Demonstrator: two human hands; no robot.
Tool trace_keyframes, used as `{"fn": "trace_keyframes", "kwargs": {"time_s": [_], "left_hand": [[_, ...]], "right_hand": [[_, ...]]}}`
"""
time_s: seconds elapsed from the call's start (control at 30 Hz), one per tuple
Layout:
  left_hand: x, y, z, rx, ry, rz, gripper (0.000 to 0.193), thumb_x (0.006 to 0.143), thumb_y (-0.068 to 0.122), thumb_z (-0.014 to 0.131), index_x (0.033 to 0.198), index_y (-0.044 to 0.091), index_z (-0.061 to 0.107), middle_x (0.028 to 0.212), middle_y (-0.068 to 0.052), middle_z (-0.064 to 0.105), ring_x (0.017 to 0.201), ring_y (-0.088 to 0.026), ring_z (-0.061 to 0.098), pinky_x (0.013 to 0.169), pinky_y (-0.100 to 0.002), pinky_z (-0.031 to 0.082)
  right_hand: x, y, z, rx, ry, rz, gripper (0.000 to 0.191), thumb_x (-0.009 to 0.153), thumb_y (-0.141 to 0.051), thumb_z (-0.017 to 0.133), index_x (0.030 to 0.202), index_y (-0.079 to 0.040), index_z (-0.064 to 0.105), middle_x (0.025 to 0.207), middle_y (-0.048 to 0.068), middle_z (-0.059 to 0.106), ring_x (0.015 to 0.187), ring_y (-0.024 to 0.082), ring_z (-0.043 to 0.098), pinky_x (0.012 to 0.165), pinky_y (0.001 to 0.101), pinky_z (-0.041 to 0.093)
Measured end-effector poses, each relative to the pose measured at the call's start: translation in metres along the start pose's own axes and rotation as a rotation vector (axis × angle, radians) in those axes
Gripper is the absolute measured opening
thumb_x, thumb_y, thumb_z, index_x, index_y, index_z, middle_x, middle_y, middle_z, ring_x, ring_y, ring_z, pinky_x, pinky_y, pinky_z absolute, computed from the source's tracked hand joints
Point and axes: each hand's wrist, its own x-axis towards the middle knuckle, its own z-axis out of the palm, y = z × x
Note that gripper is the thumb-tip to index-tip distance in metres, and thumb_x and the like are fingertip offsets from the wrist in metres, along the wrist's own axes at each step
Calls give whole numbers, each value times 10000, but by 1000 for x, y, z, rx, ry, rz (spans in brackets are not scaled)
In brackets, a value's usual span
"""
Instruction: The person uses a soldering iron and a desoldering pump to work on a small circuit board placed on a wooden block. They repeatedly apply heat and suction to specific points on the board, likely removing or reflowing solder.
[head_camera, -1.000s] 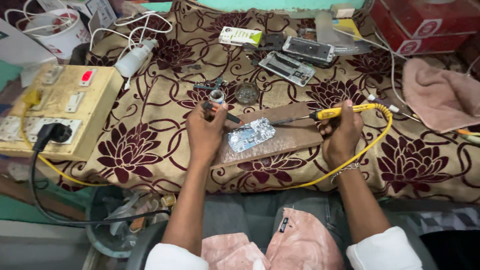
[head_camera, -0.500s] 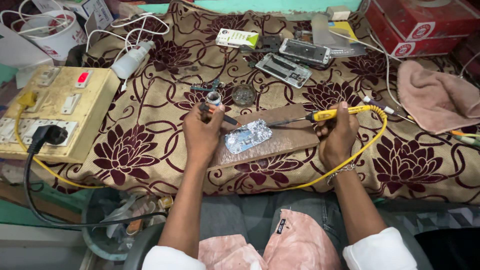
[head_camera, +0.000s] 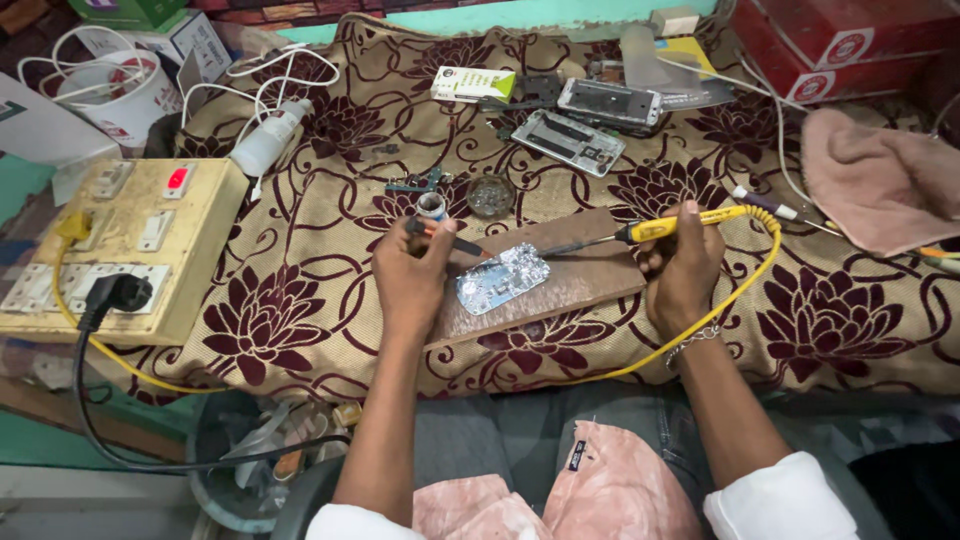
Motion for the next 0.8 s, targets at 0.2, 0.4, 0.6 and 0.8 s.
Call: {"fn": "trace_keyframes", "kwargs": {"time_s": [0.2,0.4,0.6,0.8], "left_hand": [[1,-3,-2,-119,-10,28,157,971,199,721,925,58,671,683,56,598,538,-21,470,486,-218,380],[2,-9,-3,-6,-47,2,182,963,250,724,916,79,681,619,66,562,495,-38,462,460,-215,362],[2,-10,-2,-140,-86,41,201,961,262,737,897,80,681,641,51,607,510,-39,474,470,-209,357],[0,1,2,36,-104,-11,156,926,215,755,878,76,704,679,38,655,557,-38,524,509,-205,387]], "right_hand": [[1,-1,-1,44,-16,15,323,1103,-367,519,962,-78,552,691,52,582,520,99,486,475,240,415],[0,-3,-1,-15,-98,-34,349,1122,-371,520,956,-68,570,729,55,611,547,91,490,489,230,406],[0,-3,0,17,-78,-1,337,1122,-352,506,950,-69,562,709,53,599,536,91,497,487,227,414],[1,-2,-1,2,-69,-7,313,1122,-336,511,958,-73,556,712,54,599,537,88,492,485,225,402]]}}
